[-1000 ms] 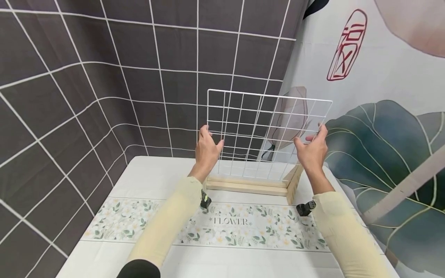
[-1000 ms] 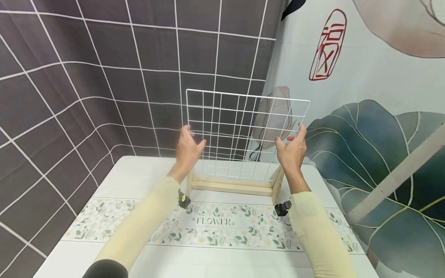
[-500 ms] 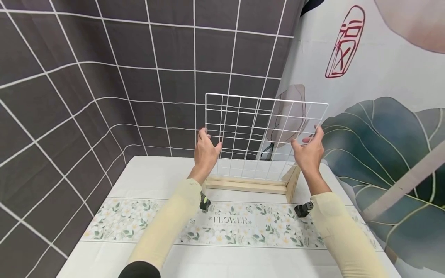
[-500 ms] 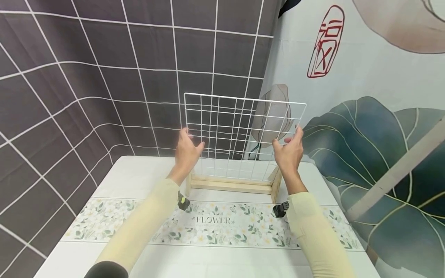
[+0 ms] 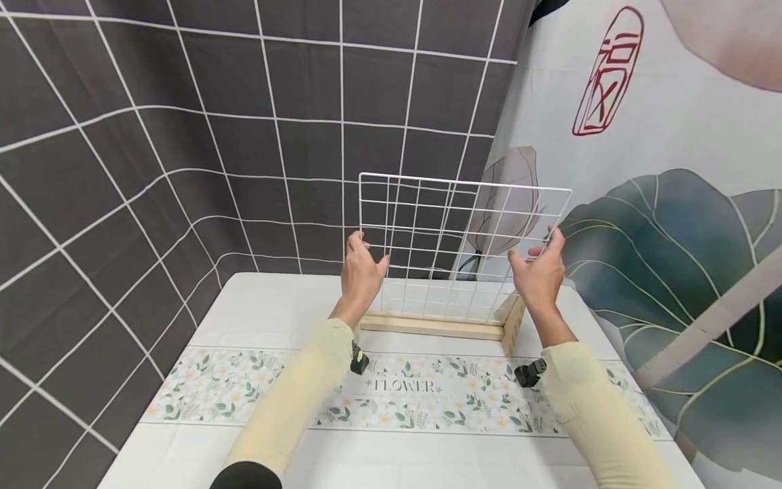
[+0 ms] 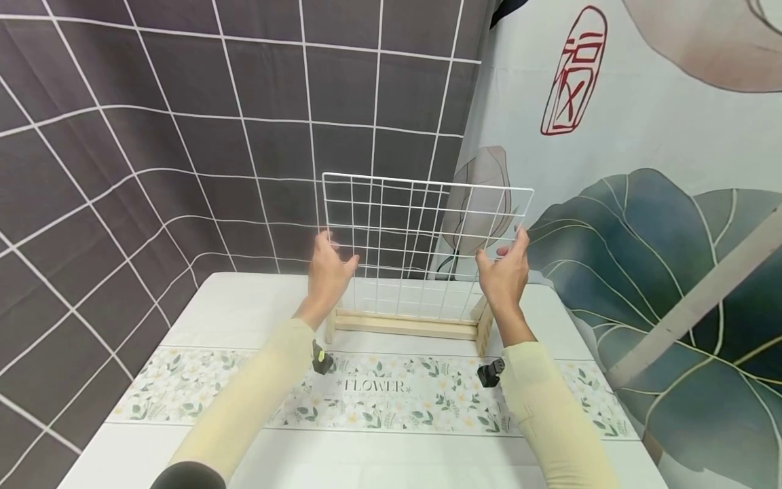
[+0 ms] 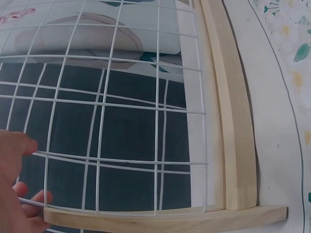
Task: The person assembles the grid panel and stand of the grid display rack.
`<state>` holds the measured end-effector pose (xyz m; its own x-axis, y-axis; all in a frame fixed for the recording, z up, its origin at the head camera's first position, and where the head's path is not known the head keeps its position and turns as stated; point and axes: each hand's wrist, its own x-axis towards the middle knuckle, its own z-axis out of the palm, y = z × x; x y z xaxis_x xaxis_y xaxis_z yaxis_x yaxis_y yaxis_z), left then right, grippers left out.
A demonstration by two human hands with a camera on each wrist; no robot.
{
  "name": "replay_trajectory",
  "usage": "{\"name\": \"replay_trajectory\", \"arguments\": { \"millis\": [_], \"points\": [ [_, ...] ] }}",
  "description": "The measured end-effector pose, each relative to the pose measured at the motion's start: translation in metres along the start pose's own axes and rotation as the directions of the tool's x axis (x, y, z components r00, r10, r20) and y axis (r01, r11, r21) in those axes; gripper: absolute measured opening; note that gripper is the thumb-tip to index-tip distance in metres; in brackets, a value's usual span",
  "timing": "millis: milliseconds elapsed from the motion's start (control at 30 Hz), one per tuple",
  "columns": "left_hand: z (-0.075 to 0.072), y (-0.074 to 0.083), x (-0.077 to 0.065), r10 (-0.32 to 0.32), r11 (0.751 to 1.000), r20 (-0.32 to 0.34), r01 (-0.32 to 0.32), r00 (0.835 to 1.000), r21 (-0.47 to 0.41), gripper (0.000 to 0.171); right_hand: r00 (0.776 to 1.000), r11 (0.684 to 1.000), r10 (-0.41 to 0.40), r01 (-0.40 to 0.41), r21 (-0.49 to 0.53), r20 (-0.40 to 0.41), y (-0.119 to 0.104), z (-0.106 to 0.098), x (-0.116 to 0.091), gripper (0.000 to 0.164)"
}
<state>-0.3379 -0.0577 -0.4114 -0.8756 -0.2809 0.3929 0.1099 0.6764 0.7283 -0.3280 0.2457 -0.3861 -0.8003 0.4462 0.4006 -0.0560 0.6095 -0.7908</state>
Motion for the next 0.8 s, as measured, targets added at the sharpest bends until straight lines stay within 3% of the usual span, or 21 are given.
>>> {"name": "replay_trajectory", "arguments": {
  "millis": [800],
  "points": [
    [0.010, -0.012, -0.005, 0.067, 0.994, -0.065, -0.061, 0.996, 0.090, 0.072, 0.999, 0.999, -0.037, 0.037, 0.010, -0.003, 0.013, 0.009, -0.004, 0.080]
  ]
}}
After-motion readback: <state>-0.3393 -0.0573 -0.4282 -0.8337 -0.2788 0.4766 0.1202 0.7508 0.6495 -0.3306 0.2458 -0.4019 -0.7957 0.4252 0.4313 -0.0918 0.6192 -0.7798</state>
